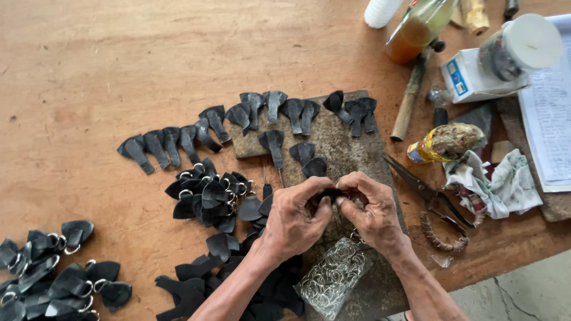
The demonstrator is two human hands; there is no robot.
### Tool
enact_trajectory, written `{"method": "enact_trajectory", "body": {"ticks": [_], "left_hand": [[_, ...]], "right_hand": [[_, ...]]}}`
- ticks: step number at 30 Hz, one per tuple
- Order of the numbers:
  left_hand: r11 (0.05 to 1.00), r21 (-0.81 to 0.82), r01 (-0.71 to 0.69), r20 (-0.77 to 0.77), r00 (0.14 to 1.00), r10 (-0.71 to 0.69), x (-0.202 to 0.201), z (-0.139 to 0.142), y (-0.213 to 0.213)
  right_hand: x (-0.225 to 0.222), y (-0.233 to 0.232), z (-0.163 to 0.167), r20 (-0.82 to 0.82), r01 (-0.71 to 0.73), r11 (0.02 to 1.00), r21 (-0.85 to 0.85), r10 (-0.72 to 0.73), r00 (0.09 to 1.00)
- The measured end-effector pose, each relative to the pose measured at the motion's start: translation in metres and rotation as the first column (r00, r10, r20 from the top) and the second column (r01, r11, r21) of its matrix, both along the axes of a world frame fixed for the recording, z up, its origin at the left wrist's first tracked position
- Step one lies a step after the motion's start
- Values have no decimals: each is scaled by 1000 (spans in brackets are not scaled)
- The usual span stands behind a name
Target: The person picks up black rubber or leather pieces and attaches metal split rings through their holes by hand, folding the material over the ring to secure it, then sets the finished keychain piece on the table with completed ones. They repeat this assembly one piece at a time, occasionally reaching for a new piece and ring.
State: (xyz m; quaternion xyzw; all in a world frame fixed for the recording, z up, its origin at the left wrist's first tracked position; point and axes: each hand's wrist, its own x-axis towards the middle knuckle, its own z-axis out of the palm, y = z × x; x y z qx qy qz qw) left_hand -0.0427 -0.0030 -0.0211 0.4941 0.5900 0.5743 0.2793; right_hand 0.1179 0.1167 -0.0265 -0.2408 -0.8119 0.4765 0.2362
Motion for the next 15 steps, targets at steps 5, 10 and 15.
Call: {"method": "enact_trajectory", "body": {"ticks": [5, 10, 15], "left_hand": [[997, 69, -39, -137, 989, 48, 0, -8, -2], [999, 17, 30, 24, 999, -30, -7, -4, -14], [996, 81, 25, -112, 994, -16, -3, -1, -18]], "right_hand": [[-10, -12, -6, -15, 1, 980, 197, 2, 1000], [-10, -9, 1, -3, -21, 996, 88, 21, 1000], [-7, -17, 1, -5, -45, 997, 59, 45, 999]]}}
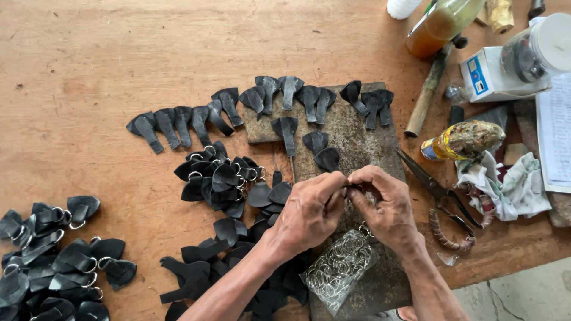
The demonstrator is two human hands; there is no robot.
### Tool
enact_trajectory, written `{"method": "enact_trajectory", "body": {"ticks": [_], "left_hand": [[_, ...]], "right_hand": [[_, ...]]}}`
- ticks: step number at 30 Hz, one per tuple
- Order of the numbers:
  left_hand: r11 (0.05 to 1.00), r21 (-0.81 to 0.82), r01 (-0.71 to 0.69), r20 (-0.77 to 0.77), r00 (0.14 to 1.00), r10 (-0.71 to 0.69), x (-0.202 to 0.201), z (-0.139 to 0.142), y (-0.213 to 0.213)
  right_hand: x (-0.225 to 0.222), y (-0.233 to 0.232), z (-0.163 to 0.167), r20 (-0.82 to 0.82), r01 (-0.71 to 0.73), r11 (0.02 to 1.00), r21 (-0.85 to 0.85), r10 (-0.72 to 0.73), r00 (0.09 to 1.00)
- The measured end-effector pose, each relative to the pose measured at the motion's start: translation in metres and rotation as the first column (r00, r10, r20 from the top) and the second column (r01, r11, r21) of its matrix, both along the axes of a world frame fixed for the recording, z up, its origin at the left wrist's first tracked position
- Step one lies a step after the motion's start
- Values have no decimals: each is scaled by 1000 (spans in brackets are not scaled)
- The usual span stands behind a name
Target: The person picks up black rubber or leather pieces and attaches metal split rings through their holes by hand, folding the material over the ring to secure it, then sets the finished keychain piece on the table with completed ones. They repeat this assembly one piece at a time, occasionally reaching for a new piece and ring.
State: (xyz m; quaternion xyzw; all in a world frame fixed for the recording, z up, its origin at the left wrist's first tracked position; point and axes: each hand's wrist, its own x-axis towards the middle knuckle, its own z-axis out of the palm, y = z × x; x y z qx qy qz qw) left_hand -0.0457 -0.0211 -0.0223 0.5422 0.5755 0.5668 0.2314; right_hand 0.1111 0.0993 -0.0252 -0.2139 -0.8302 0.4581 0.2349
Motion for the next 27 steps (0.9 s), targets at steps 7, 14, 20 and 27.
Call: {"method": "enact_trajectory", "body": {"ticks": [7, 14, 20, 27], "left_hand": [[994, -100, -36, -253, 967, 10, 1, 5, -3], [989, -108, -97, -272, 960, 64, 2, 19, -13], [901, -249, -356, -518, 835, 187, -49, 39, -54], [796, -187, -576, -682, 659, 317, -75, 36, -72]], "right_hand": [[3, 1, 0, 35, 22, 998, 65, -25, 999], [9, -3, 18, 101, 12, 994, -106, -1, 995], [43, 16, 48, 264, 126, 991, 48, -134, 955], [76, 19, 42, 382, -101, 993, 58, 72, 922]]}}
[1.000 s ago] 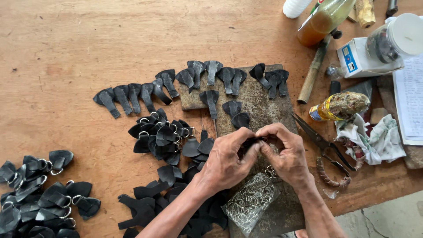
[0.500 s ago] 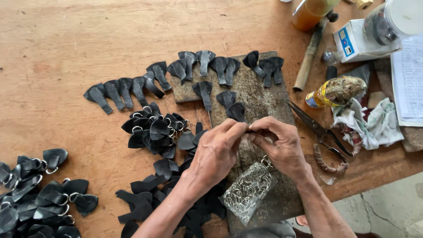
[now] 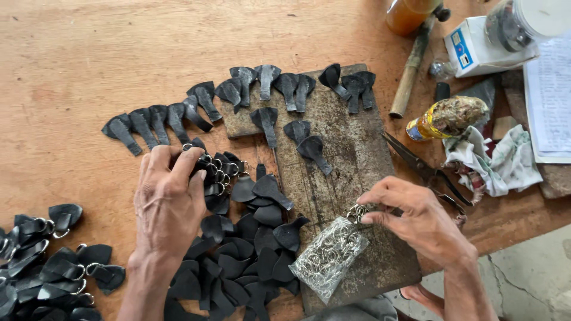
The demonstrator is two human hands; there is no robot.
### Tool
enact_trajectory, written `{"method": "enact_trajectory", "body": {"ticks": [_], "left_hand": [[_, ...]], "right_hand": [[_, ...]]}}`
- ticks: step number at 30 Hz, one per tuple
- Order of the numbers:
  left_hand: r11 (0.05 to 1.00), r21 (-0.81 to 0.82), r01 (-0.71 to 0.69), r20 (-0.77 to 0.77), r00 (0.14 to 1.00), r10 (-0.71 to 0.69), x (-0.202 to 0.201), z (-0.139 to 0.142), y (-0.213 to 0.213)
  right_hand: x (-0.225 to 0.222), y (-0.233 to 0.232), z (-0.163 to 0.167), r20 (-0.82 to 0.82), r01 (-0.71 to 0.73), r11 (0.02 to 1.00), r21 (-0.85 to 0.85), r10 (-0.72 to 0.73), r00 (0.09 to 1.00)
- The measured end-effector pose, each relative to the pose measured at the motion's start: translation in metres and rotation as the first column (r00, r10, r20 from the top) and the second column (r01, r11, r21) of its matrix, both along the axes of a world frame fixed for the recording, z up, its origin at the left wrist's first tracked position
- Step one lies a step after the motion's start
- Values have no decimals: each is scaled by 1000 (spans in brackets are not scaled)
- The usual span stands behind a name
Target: The person picks up black rubber or leather pieces and attaches metal split rings through their holes by hand, folding the material over the ring to secure it, then sets the finished keychain piece on the table with completed ones. They repeat this assembly one piece at a time, occasionally reaching for a new piece and ring.
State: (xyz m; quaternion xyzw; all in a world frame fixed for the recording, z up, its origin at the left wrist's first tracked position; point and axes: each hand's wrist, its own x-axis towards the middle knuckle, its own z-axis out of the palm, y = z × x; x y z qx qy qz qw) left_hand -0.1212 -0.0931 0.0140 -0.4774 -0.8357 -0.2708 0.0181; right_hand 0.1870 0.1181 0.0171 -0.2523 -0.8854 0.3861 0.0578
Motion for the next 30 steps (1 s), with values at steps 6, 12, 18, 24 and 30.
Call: {"method": "enact_trajectory", "body": {"ticks": [6, 12, 18, 24, 30], "left_hand": [[999, 39, 9, -75, 997, -6, 11, -16, 26], [982, 105, 160, -10, 987, -160, 33, -25, 81], [975, 94, 204, -59, 978, -199, 38, -32, 114], [973, 130, 188, -136, 976, -171, 44, -41, 119], [952, 111, 286, 192, 933, -303, 66, -46, 122]], "right_hand": [[1, 2, -6, 5, 34, 999, 12, -34, 999], [8, 2, 3, 72, 63, 998, 1, -63, 995], [12, 0, 5, 21, 86, 994, 67, -88, 996], [17, 3, -9, 19, 259, 966, -21, -259, 966], [14, 7, -32, -198, 323, 871, -370, -414, 888]]}}
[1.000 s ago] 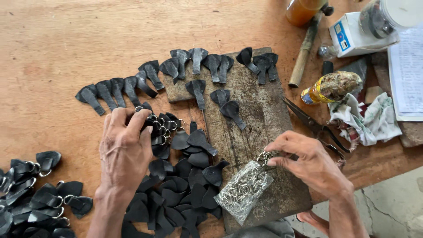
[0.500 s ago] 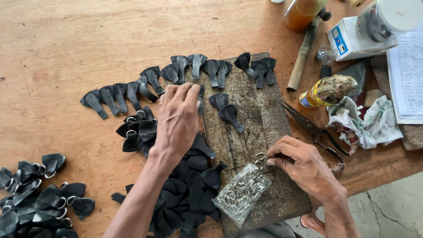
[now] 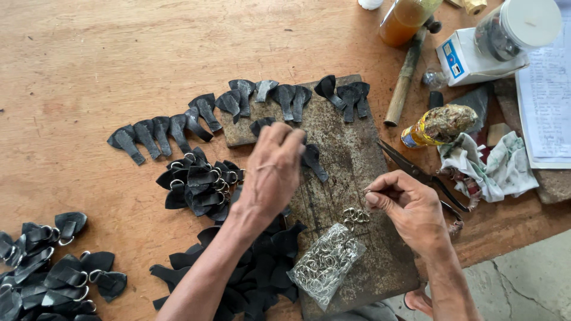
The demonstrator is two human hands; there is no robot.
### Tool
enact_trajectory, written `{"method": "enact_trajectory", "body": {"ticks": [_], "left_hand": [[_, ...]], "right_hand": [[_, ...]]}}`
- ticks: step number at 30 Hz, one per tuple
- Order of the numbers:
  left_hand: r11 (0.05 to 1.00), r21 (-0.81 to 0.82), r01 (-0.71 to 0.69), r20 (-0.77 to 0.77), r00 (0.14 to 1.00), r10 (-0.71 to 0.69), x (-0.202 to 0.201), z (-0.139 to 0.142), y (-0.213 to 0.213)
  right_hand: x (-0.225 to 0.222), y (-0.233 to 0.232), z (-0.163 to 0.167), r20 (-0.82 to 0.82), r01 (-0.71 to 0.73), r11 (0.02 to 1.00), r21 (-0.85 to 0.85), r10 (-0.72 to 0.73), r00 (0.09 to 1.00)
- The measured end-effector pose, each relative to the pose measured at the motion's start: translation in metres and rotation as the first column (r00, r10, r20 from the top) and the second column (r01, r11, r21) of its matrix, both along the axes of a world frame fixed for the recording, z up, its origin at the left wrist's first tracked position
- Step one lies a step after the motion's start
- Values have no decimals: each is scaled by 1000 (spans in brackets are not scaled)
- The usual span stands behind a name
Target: The person picks up black rubber or leather pieces and attaches metal split rings through their holes by hand, folding the material over the ring to secure it, then sets the finished keychain piece on the table with completed ones. They repeat this assembly one piece at a time, occasionally reaching for a new piece and ring.
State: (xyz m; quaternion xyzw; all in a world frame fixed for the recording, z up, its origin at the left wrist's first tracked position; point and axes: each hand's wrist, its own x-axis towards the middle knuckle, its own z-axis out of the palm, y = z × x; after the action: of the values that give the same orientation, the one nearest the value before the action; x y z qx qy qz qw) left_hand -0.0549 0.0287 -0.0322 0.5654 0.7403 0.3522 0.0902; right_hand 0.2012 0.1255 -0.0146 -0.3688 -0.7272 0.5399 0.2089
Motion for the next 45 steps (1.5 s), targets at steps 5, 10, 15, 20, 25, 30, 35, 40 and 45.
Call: {"method": "enact_trajectory", "body": {"ticks": [5, 10, 15, 20, 25, 30, 35, 40, 45], "left_hand": [[997, 75, 29, -57, 998, -24, 12, 9, 1], [992, 120, 43, 72, 996, -52, 20, 28, -9], [998, -59, -36, 561, 825, 63, 21, 40, -19], [980, 131, -150, 810, 585, -19, 19, 34, -30], [960, 187, -210, 867, 494, -61, 17, 23, -34], [961, 191, -201, 865, 496, -68, 15, 20, -33], [960, 209, -185, 829, 555, -74, 15, 19, -34], [961, 213, -176, 842, 533, -89, 12, 18, -33], [964, 211, -164, 820, 567, -83, 13, 18, -31]], "right_hand": [[-9, 5, 1, -140, -2, 994, -111, -13, 990], [-25, 15, 16, -248, -42, 992, -119, 11, 969], [-59, 23, 15, -484, -160, 951, -265, 12, 875], [-76, 15, 3, -411, -43, 942, -333, -104, 906], [-77, 15, -7, -452, -96, 928, -361, -84, 888], [-82, 9, -13, -407, -2, 946, -324, -137, 903], [-84, -1, -9, -373, -16, 992, -127, -33, 927], [-87, -1, -1, -352, -23, 991, -133, -25, 936], [-87, -2, 0, -283, 16, 995, -96, -43, 958]]}}
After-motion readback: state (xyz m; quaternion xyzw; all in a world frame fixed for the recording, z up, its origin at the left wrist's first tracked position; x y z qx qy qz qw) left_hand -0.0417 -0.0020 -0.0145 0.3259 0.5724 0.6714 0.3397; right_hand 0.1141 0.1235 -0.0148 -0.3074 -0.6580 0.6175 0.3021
